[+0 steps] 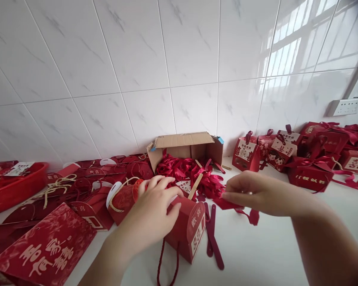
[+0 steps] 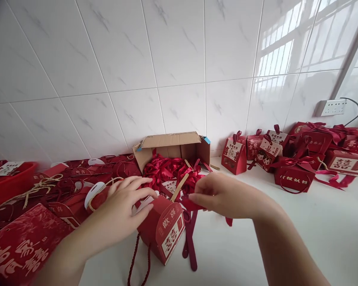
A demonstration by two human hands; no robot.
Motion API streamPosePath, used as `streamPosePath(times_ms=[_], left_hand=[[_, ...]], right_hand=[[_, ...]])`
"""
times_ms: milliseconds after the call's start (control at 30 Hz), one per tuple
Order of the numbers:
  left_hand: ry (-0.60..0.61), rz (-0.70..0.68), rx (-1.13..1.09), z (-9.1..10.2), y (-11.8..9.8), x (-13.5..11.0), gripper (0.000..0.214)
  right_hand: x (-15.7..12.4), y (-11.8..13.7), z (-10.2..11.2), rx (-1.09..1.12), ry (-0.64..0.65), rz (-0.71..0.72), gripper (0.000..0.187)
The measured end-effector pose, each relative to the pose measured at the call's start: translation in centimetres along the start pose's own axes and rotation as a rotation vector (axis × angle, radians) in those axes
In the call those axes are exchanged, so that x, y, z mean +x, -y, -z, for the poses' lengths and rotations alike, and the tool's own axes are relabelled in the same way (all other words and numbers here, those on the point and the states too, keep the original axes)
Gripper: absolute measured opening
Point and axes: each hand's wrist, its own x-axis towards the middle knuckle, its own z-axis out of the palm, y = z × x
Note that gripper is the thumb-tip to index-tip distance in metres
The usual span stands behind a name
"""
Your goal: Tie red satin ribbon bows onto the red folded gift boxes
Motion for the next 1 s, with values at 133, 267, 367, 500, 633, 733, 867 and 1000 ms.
streamPosePath(times_ms=[133, 267, 367, 500, 633, 733, 867, 1000], left_hand=[[0.101, -0.073, -0.043, 0.4, -1.0, -0.9, 0.026], [0.193, -0.113, -0.046, -0.1, -2.0, -1.6, 0.027], [0.174, -0.077, -0.014, -0.2, -2.1, -1.3, 0.026], [0.164, -0.075, -0.017, -0.3, -1.9, -0.7, 0.025], [0.126, -0.076, -0.026, -0.5, -1.8, -0.7, 0.025], [0.099, -0.1, -0.024, -0.9, -1.7, -0.8, 0.027], [0.039, -0.119, 0.004, -1.6, -1.6, -0.5, 0.028], [-0.004, -0.111, 0.002, -1.9, -1.7, -0.1, 0.021]], right_hand=[[1.9, 0.5, -1.7, -0.057, 0.136, 0.055, 0.039], [2.8, 0.2, -2.5, -0.138, 0.155, 0.067, 0.04], [3.1, -0.1, -2.7, -0.14, 0.162, 0.049, 0.04], [3.4, -0.1, -3.0, -0.124, 0.118, 0.017, 0.044], [3.7, 0.1, -3.4, -0.107, 0.127, -0.014, 0.046], [3.9, 0.3, -3.8, -0.052, 0.118, -0.03, 0.046], [4.1, 0.6, -4.1, 0.001, 0.11, -0.018, 0.047], [4.2, 0.6, -4.3, -0.002, 0.089, 0.004, 0.047]])
